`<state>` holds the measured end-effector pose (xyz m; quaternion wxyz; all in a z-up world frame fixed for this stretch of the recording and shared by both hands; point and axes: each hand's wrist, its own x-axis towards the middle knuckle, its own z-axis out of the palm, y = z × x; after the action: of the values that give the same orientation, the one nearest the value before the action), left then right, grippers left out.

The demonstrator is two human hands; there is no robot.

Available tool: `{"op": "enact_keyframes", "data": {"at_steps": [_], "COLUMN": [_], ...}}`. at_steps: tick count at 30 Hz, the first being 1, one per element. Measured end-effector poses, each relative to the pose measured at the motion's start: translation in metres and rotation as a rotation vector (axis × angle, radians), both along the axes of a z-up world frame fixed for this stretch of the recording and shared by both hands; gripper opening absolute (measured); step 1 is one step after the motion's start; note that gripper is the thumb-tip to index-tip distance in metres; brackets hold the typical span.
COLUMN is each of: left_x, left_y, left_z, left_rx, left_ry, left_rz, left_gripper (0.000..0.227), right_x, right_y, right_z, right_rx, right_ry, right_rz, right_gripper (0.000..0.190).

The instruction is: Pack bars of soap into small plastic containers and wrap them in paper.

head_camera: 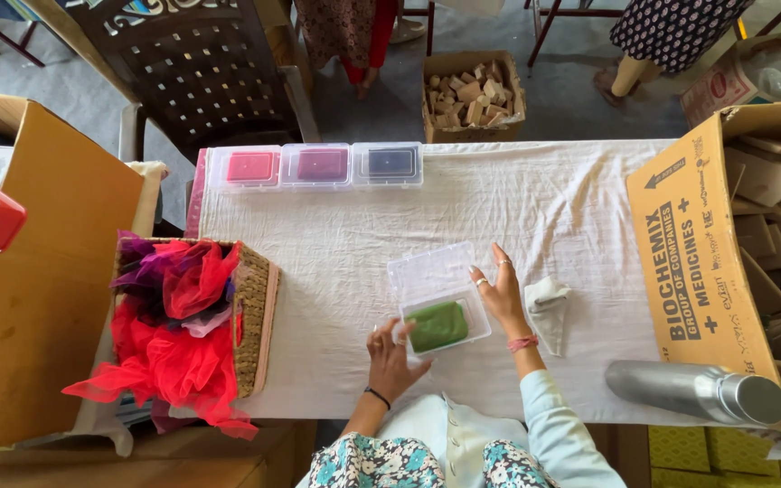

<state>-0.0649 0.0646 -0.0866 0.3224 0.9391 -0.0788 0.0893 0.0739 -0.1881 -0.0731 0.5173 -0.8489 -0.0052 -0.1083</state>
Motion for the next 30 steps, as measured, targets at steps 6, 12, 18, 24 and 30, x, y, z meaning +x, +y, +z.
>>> {"op": "enact_keyframes", "data": {"at_steps": [6,12,18,24,30], "left_x": [-0.01,-0.009,-0.017,-0.014,-0.004], "left_y": [0.006,0.002,0.014,0.021,0.006], "left_z": [-0.008,-0.008,-0.047,-0.023,-0.011], "left_rx": [0.361,0.301,-0.023,-0.152,0.068], "left_ry": [-0.299,-0.27,-0.315,-0.153,-0.063], "left_rz": [-0.262,-0.238,-0.147,0.019,-0.103], "left_gripper": [0.062,0.06,0.075,0.072,0.075], "right_x": [0.011,-0.009,-0.061,-0.106,-0.113], "right_y": [0.021,0.016,-0.007,-0.005,0.003], "right_z": [0.052,0.068,0.041,0.042,0.047], "right_rx": [0.029,0.005,-0.145,-0.18,-0.245], "right_ry": [0.063,0.085,-0.131,0.132,0.436], "right_rz": [0.144,0.169,0.198,0.198,0.203], "right_gripper": [0.079,0.059,0.04,0.06,0.059]}}
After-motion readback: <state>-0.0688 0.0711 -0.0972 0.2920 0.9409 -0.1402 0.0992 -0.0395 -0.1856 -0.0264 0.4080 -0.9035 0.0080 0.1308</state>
